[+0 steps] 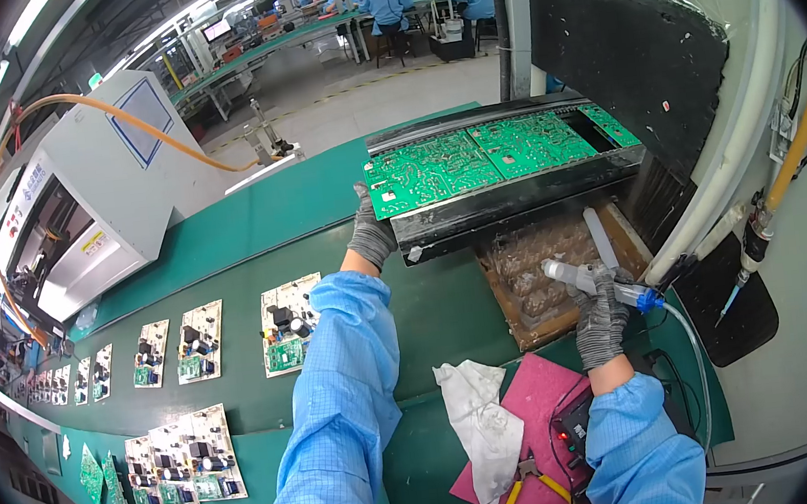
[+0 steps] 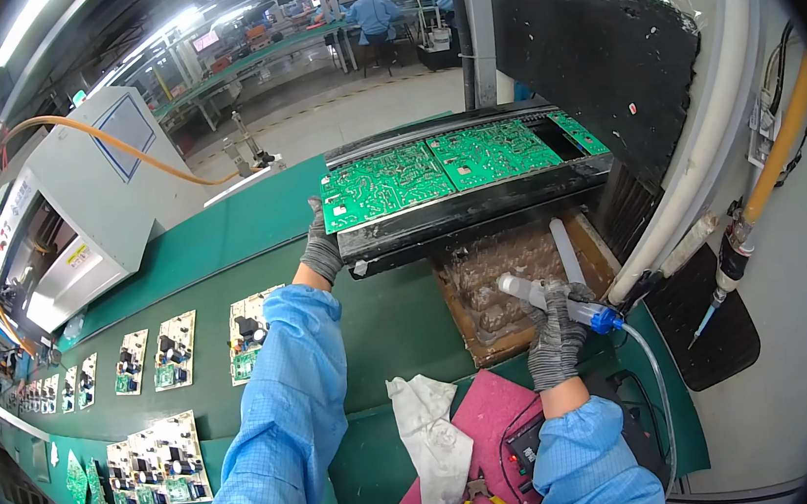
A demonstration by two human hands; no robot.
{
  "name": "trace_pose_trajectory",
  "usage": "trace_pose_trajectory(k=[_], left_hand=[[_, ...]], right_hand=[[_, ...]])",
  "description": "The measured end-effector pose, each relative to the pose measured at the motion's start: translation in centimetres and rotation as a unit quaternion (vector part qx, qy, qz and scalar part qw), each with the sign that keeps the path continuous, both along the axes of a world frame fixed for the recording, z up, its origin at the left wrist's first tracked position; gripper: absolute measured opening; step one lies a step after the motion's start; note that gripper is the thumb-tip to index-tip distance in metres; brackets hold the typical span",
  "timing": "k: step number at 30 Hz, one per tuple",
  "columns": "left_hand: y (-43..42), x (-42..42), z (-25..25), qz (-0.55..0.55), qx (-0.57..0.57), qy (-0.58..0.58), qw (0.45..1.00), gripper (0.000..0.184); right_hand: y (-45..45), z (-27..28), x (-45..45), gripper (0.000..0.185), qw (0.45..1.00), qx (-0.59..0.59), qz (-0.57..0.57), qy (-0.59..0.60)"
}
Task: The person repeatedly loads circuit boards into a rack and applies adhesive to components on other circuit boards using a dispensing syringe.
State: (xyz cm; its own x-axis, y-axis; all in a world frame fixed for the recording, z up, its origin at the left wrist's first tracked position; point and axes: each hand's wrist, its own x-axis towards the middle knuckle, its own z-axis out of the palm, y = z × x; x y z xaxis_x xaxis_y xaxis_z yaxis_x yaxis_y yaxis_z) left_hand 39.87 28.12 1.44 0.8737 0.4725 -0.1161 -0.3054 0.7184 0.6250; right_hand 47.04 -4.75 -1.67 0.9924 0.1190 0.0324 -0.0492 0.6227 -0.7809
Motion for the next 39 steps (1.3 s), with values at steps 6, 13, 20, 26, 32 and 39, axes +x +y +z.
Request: trace_pose_trajectory(k=[6,13,20,26,32,39], left_hand=[[0.4,0.7,-0.2,-0.001,0.019,0.023,1.0,0.075],[1.3,-5.2,0.5,0.048,0.06,0.194,0.978,0.075],[2.4,-21.6,-2.4,0.151,0.573,0.465,0.658,0.053],[-1.7,-29.0,-4.2,-0.016,0.806,0.508,0.305,0.072],[-2.1,-28.1,-5.2,0.009,0.804,0.498,0.324,0.065],[-6.1,-25.1,-0.6,-0.052,0.798,0.552,0.237,0.065]], right_hand=[[0.2,-0.5,0.5,0.037,0.999,0.024,0.022,-0.004],[-0.1,-0.8,1.0,0.043,0.974,0.165,0.137,0.072],[0.1,-0.2,0.6,0.041,0.953,0.215,0.162,0.136],[0.3,-0.6,0.5,0.043,0.954,0.225,0.159,0.118],[-0.1,-3.0,0.8,0.034,0.934,0.217,0.197,0.205],[0.7,-1.4,-2.4,0.033,0.938,0.202,0.254,0.118]])
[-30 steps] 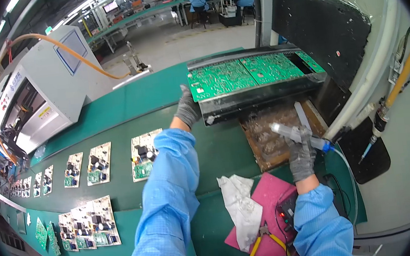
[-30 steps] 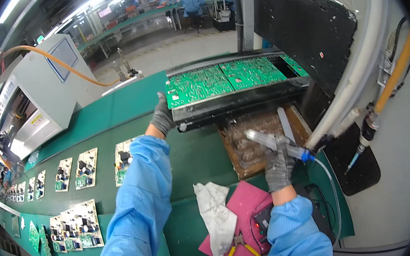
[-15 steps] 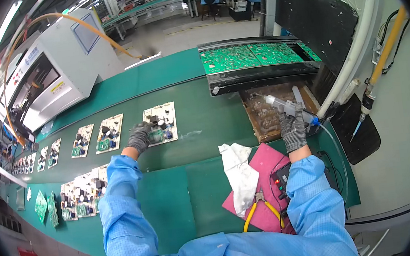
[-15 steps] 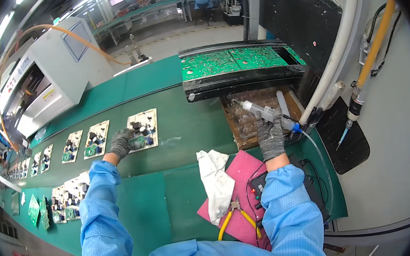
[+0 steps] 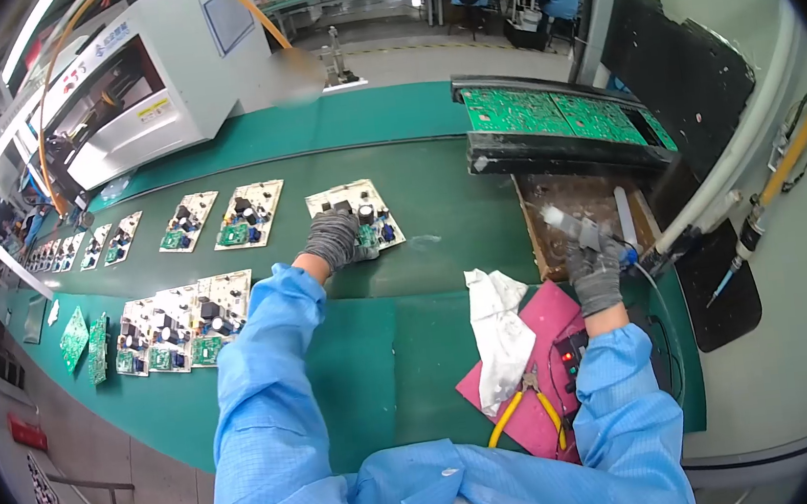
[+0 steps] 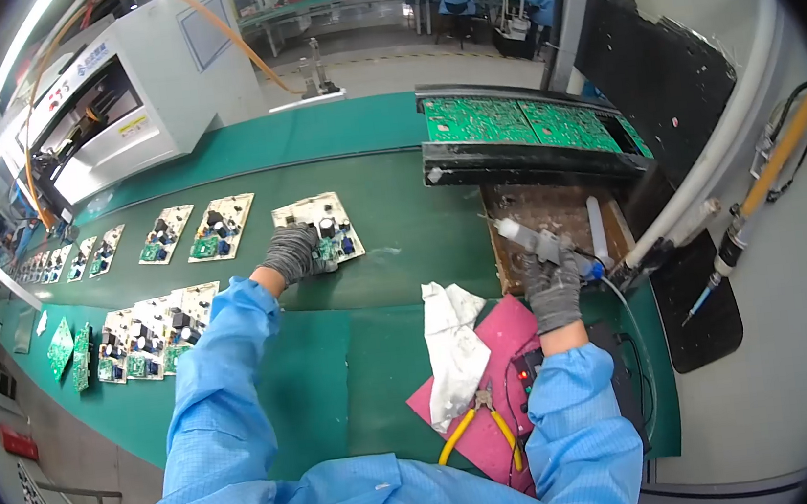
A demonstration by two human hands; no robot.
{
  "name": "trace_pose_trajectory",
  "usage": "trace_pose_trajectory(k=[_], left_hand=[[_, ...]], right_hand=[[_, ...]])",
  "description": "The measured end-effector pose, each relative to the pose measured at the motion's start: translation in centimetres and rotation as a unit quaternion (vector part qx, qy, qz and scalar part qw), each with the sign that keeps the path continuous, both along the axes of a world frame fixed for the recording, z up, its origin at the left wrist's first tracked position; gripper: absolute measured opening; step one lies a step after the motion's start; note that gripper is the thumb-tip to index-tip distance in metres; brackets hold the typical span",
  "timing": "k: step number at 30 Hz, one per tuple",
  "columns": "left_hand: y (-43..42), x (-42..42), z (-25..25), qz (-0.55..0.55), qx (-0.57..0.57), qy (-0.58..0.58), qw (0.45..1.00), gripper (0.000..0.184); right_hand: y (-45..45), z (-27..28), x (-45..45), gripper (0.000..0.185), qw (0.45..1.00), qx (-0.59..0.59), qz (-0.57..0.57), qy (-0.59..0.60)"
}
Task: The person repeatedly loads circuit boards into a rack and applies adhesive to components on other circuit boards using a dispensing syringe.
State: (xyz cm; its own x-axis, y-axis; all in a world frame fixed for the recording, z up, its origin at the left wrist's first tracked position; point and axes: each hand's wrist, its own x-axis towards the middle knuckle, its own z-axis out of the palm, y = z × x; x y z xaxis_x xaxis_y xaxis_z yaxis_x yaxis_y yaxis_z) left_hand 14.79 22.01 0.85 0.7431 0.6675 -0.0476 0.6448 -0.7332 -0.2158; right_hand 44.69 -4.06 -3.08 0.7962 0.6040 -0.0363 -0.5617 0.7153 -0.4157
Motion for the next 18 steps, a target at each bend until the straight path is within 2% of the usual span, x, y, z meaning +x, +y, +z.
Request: trace_pose_trajectory(k=[1,4,5,6,11,13,15,18], left_hand=[[-1.6,0.0,0.5,-0.033,0.049,-0.042,0.997,0.064],[-6.7,-1.5,0.5,-0.05,0.029,-0.137,0.989,0.062],[-9.0,-2.2,0.3,-0.074,0.034,-0.181,0.98,0.063],[-11.6,-2.7,0.0,-0.094,0.039,-0.224,0.969,0.064],[-21.8,-4.1,-0.2,-0.065,-0.103,-0.175,0.977,0.06],[-22.9,-4.3,-2.7,-0.088,-0.078,-0.219,0.969,0.059],[-23.2,-4.4,-3.8,-0.101,-0.073,-0.246,0.961,0.057],[-22.8,-4.7,-3.4,-0.101,-0.154,-0.22,0.958,0.058]], right_hand=[[0.0,0.4,-0.7,0.032,0.999,-0.028,-0.001,-0.022],[0.2,1.9,-1.8,0.03,0.991,-0.037,0.015,0.13],[0.3,1.8,-1.9,0.027,0.988,-0.032,0.047,0.143],[0.4,1.5,-2.2,0.025,0.989,-0.037,0.069,0.126],[0.7,1.8,-6.1,0.018,0.973,-0.1,0.204,0.041],[0.9,1.9,-7.2,0.02,0.956,-0.105,0.276,-0.007],[0.7,2.9,-9.0,0.022,0.941,-0.176,0.264,-0.115],[0.8,2.6,-10.3,0.027,0.912,-0.23,0.257,-0.22]])
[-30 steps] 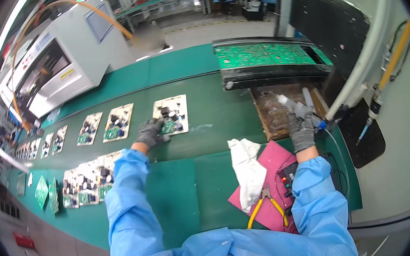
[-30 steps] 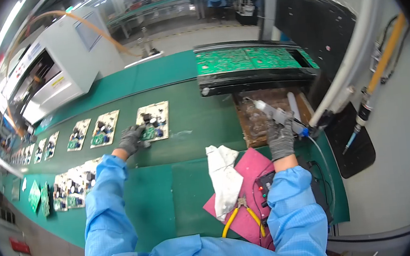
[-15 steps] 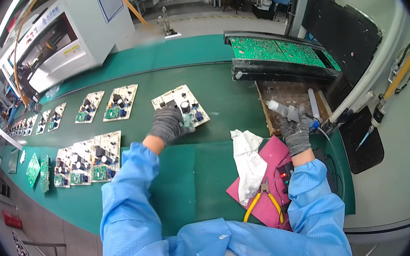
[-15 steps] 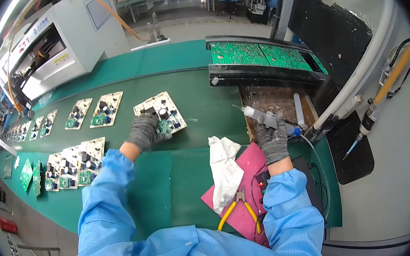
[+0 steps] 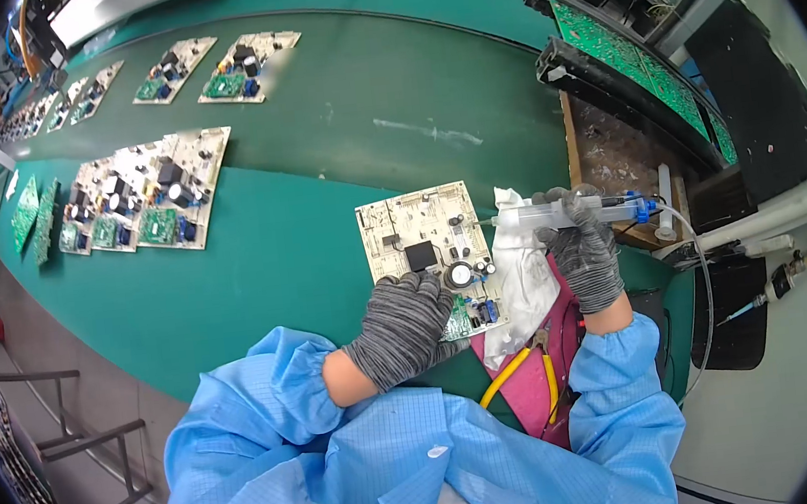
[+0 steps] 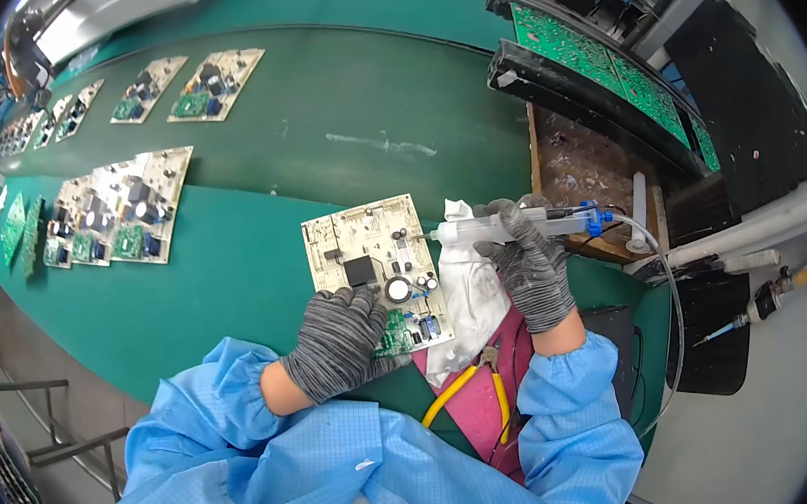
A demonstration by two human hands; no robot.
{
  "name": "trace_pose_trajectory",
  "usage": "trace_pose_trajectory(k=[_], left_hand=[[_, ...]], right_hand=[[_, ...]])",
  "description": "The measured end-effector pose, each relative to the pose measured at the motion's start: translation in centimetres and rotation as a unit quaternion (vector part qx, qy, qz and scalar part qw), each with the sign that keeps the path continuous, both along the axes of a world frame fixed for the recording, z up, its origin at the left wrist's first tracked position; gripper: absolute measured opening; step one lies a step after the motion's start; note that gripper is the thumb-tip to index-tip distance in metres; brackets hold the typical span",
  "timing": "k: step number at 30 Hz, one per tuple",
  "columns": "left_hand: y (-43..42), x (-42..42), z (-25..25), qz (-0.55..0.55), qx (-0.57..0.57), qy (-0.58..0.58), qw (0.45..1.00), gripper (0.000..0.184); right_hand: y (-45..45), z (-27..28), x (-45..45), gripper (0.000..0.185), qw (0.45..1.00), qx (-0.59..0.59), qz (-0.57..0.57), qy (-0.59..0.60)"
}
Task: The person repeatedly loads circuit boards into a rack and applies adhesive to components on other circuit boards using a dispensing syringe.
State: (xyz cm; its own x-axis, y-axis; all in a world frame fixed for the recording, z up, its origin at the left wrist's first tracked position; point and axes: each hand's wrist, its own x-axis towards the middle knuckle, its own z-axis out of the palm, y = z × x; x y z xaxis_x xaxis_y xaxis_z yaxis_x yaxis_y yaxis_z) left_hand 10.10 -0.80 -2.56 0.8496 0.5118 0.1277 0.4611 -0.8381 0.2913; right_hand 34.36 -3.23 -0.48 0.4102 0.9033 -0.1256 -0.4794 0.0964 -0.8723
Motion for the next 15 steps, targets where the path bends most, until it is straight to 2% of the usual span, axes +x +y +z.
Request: trace_pose_trajectory(k=[5,15], left_hand=[[0.3,-0.1,-0.7,-0.005,-0.004,-0.014,1.0,0.058],[0.3,-0.1,-0.8,-0.012,-0.031,0.004,0.999,0.056]], right_hand=[[0.6,0.2,-1.7,0.031,0.997,-0.007,0.031,-0.07],[0.8,-0.8,-2.4,0.033,0.996,-0.006,0.057,-0.067]])
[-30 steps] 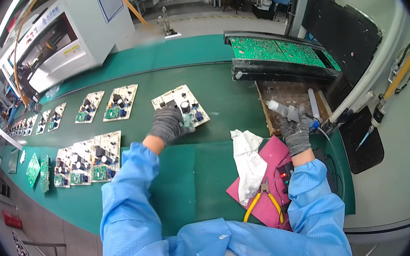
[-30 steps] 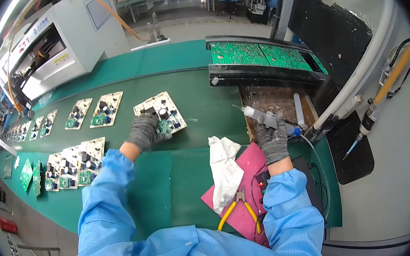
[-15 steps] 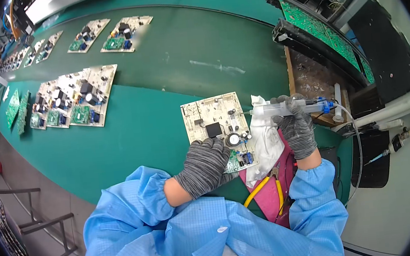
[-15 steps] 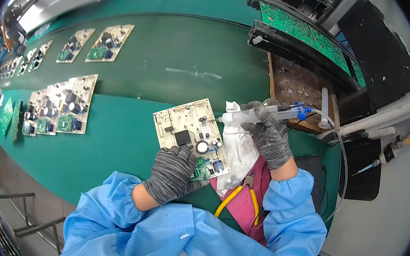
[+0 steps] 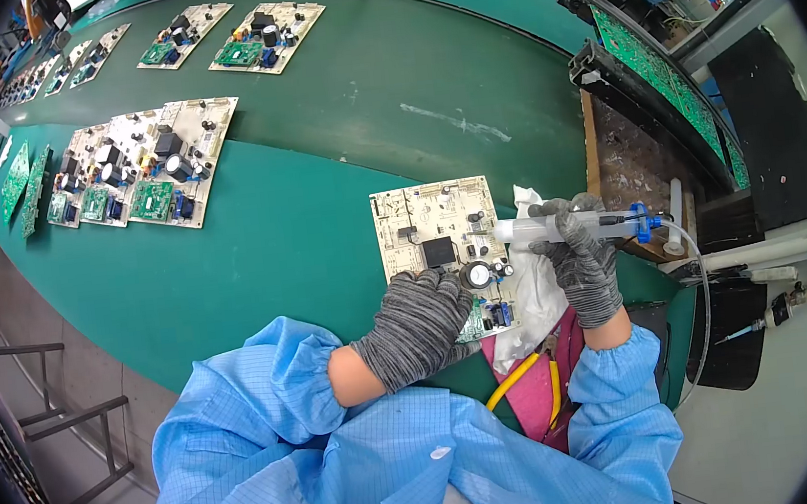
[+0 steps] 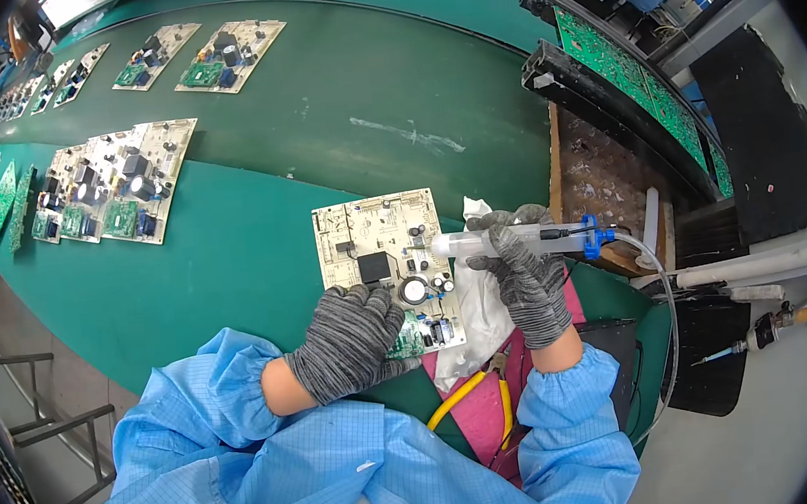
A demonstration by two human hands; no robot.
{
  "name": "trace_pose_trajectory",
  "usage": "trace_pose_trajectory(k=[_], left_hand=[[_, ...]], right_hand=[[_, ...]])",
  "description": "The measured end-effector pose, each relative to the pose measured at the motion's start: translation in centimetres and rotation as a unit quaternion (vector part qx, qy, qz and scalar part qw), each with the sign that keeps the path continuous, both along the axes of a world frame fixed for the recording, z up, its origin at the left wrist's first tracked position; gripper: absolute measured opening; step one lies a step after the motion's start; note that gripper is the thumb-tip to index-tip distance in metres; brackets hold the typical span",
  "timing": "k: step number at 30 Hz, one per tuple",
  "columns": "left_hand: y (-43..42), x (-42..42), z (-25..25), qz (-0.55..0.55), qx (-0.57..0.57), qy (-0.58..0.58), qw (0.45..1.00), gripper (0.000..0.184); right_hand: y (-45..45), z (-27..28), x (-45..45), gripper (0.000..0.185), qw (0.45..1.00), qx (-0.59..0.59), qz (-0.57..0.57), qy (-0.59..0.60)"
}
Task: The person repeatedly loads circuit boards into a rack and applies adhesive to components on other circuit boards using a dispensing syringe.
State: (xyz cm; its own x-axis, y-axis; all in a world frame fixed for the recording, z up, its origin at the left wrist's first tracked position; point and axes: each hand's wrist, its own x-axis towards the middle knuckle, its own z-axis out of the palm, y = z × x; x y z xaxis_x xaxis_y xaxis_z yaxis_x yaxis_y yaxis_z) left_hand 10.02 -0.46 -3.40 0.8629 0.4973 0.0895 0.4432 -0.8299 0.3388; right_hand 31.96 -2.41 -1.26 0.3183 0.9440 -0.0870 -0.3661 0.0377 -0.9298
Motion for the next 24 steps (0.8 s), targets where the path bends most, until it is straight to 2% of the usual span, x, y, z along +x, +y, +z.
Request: trace_pose_trajectory(k=[24], left_hand=[[0.02,0.04,-0.48,-0.002,0.016,-0.037,0.999,0.053]], right_hand=[[0.11,-0.39,0.08,0.033,1.0,-0.013,0.002,0.004]])
